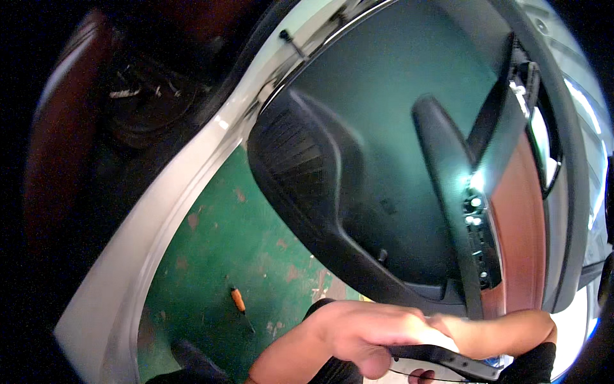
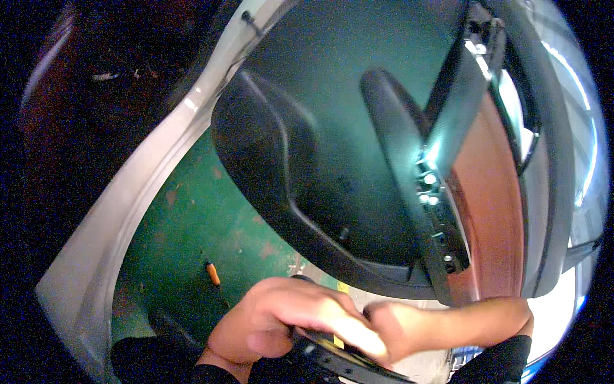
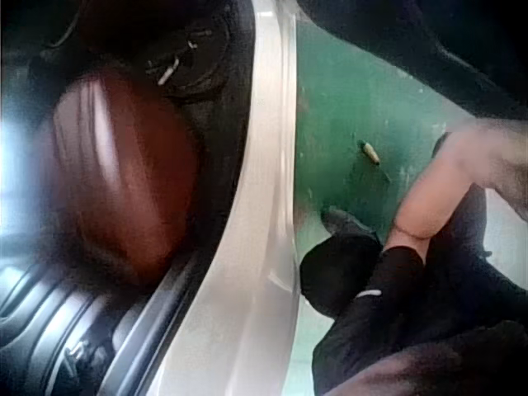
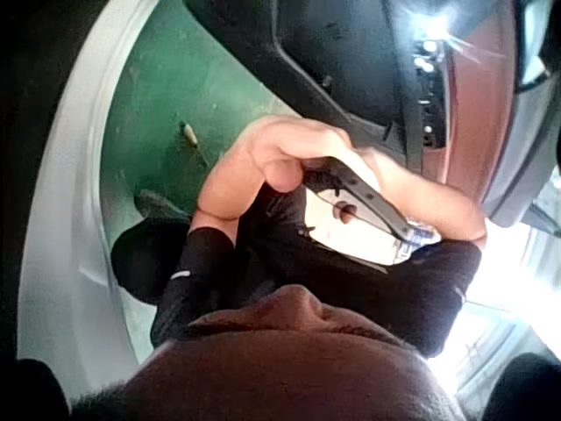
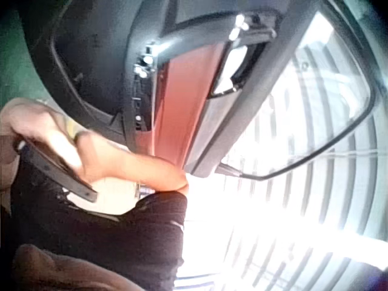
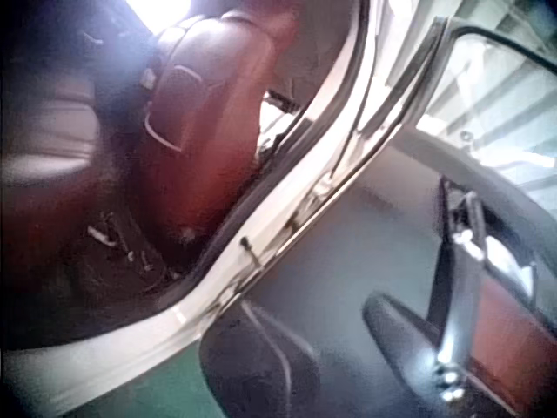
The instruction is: The person removes a car door panel by first detaching a lower trim piece, then using a screwdriver to remove several screws from the door handle and armrest areas. After removing the screws, the person pulls the door panel away from the door frame to detach it.
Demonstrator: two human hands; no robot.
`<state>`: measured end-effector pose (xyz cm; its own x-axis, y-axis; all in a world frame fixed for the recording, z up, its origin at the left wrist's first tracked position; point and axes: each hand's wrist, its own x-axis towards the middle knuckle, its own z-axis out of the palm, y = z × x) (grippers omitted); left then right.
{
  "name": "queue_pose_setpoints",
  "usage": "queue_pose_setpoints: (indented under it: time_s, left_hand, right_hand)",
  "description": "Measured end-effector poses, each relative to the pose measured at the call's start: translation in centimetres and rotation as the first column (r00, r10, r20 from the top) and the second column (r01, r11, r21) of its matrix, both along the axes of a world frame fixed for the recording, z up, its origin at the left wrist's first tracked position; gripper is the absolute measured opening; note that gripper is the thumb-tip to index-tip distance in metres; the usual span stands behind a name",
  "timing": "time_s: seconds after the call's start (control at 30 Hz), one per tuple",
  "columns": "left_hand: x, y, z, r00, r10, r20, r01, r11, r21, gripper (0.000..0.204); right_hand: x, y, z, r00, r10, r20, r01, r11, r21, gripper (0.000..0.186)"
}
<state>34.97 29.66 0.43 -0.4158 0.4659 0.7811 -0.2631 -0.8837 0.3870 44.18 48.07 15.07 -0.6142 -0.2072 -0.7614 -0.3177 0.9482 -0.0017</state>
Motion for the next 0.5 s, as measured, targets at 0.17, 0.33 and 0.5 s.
queue_pose_setpoints:
  time_s: [0.17, 0.33, 0.5]
  left_hand:
    - [1.1, 1.2, -0.3, 0.995, 0.1, -0.02, -0.095, 0.981, 0.17, 0.103]
    - [0.8, 3.4, -0.3, 0.988, -0.155, 0.014, 0.142, 0.934, 0.328, 0.091]
    - [1.8, -0.7, 0.2, 0.956, -0.157, 0.247, 0.154, 0.988, 0.03, 0.071]
  right_hand:
    - [-6.4, 1.6, 0.0, 0.777, 0.593, -0.209, -0.608, 0.794, -0.006, 0.018]
    - [-2.0, -0.1, -0.1, 0.998, -0.048, -0.039, 0.045, 0.996, -0.079, 0.027]
    - [-7.1, 2.0, -0.4, 0.898, 0.44, -0.025, -0.441, 0.897, -0.035, 0.018]
